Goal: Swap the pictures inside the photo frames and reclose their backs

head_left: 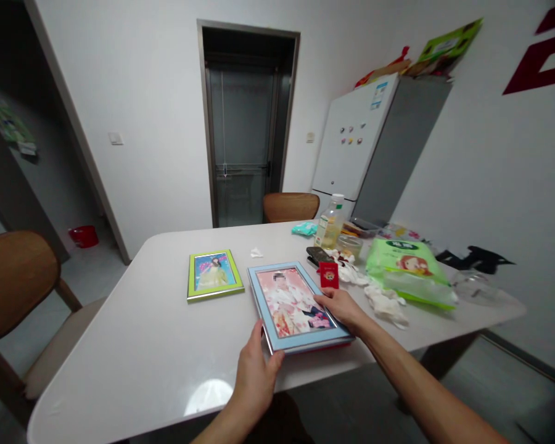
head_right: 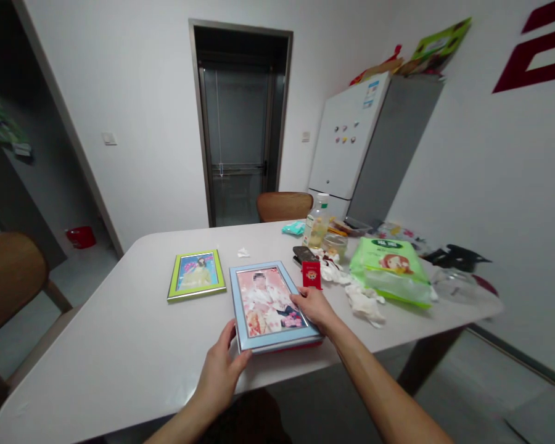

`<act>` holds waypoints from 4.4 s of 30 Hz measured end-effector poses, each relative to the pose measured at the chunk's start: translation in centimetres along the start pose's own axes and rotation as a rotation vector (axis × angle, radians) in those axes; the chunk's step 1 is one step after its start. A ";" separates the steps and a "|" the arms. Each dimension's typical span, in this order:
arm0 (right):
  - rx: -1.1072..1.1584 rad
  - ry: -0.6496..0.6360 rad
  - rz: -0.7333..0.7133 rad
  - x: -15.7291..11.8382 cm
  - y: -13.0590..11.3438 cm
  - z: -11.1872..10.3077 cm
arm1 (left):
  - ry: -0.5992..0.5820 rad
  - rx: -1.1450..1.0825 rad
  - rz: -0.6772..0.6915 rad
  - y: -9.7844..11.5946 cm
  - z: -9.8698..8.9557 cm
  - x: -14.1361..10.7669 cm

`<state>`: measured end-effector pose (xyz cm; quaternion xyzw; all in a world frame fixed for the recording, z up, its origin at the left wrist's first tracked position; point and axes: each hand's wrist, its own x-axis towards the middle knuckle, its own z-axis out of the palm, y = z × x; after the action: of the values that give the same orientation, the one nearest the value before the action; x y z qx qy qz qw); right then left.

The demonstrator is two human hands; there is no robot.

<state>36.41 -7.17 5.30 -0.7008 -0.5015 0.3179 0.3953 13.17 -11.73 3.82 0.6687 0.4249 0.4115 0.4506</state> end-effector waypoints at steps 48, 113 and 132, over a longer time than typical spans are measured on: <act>-0.019 -0.004 -0.604 -5.6 -5.5 13.7 | -0.081 1.025 0.156 -1.6 -9.8 -6.1; -0.554 -0.246 -0.678 -3.6 -8.0 18.4 | -0.016 0.762 -0.009 -5.2 -16.2 -6.7; -0.562 -0.268 -0.857 -5.1 -10.1 22.7 | 0.032 0.728 -0.008 -5.1 -15.6 -6.8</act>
<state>11.22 -4.83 3.37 -0.4650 -0.8551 0.0677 0.2191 -4.48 -12.99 1.84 0.7772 0.5530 0.2418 0.1779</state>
